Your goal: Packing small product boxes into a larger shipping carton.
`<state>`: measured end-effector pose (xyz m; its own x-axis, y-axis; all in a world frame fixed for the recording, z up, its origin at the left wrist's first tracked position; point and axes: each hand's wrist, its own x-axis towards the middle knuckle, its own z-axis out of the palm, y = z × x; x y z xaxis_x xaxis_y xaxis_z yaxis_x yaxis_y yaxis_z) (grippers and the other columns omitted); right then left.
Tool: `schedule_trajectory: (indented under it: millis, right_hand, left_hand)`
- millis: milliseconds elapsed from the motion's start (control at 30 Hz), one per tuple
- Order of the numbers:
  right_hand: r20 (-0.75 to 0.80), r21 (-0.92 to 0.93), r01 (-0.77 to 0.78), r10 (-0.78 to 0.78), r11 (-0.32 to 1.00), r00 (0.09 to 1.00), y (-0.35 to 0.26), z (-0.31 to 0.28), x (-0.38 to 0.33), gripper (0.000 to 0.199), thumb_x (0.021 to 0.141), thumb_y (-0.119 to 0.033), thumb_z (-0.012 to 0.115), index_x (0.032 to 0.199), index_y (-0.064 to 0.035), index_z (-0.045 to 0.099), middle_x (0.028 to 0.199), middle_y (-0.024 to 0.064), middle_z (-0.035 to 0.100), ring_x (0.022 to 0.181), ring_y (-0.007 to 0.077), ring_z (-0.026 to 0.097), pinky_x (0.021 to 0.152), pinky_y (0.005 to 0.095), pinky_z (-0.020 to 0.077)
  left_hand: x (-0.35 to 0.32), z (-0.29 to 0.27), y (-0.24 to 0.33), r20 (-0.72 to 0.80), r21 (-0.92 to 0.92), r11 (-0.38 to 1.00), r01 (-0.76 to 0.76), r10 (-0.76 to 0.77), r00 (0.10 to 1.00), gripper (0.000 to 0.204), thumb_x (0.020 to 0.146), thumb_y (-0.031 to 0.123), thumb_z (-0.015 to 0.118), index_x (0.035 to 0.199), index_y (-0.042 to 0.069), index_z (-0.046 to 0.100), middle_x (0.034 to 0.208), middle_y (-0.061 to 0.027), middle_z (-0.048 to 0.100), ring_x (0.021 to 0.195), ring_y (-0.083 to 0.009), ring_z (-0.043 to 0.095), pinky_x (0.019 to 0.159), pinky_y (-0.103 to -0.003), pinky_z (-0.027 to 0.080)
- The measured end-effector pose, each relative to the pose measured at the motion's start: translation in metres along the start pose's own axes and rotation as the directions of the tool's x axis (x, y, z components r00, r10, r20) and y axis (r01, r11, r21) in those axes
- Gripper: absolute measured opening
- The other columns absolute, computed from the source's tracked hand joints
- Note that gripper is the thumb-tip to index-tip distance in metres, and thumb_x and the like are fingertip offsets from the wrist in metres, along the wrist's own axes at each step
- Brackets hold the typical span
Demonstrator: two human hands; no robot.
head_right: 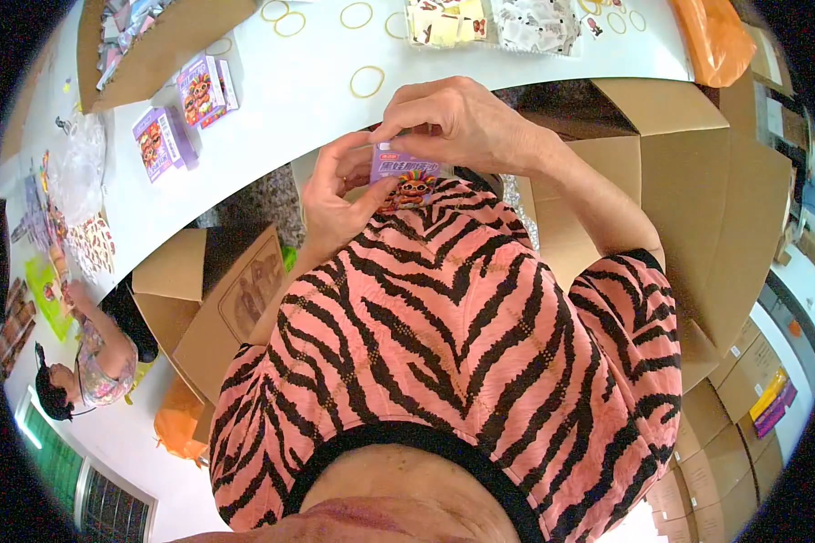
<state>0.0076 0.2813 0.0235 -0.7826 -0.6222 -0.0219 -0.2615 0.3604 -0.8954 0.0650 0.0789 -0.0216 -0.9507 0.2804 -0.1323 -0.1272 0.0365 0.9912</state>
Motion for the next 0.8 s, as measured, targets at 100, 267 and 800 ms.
schedule_trajectory:
  millis: [100, 267, 800]
  right_hand:
    - [-0.011, -0.032, -0.016, 0.016, 0.999, 1.0, 0.002, 0.002, -0.001, 0.023, 0.08, 0.0, 0.064, 0.1, -0.0083, 0.069, 0.09, 0.0072, 0.065, 0.078, 0.0186, 0.064, 0.067, 0.0286, 0.0519]
    - [-0.015, -0.133, -0.011, 0.009, 0.991, 1.0, -0.003, 0.003, -0.003, 0.022, 0.079, -0.002, 0.065, 0.1, -0.0075, 0.069, 0.092, 0.0083, 0.065, 0.08, 0.0208, 0.064, 0.068, 0.0287, 0.053]
    - [-0.193, 0.016, -0.024, 0.026, 1.0, 0.981, 0.009, 0.033, -0.023, 0.036, 0.082, -0.001, 0.062, 0.118, -0.0055, 0.06, 0.112, 0.0143, 0.062, 0.098, 0.0276, 0.063, 0.084, 0.0336, 0.0517]
  left_hand:
    - [0.001, 0.0, 0.002, 0.015, 0.015, 1.0, 0.013, -0.013, 1.0, 0.052, 0.076, 0.001, 0.074, 0.121, 0.002, 0.049, 0.097, -0.0123, 0.068, 0.089, -0.0167, 0.067, 0.078, -0.029, 0.055]
    - [-0.001, 0.0, 0.004, 0.009, 0.06, 0.998, 0.007, -0.008, 1.0, 0.053, 0.076, -0.001, 0.072, 0.122, 0.002, 0.047, 0.096, -0.0129, 0.068, 0.089, -0.0169, 0.067, 0.077, -0.03, 0.055]
    - [0.002, -0.001, -0.003, -0.066, -0.056, 0.998, -0.014, 0.01, 0.998, 0.04, 0.079, -0.005, 0.067, 0.117, 0.001, 0.056, 0.105, -0.0098, 0.064, 0.091, -0.0143, 0.064, 0.075, -0.027, 0.055]
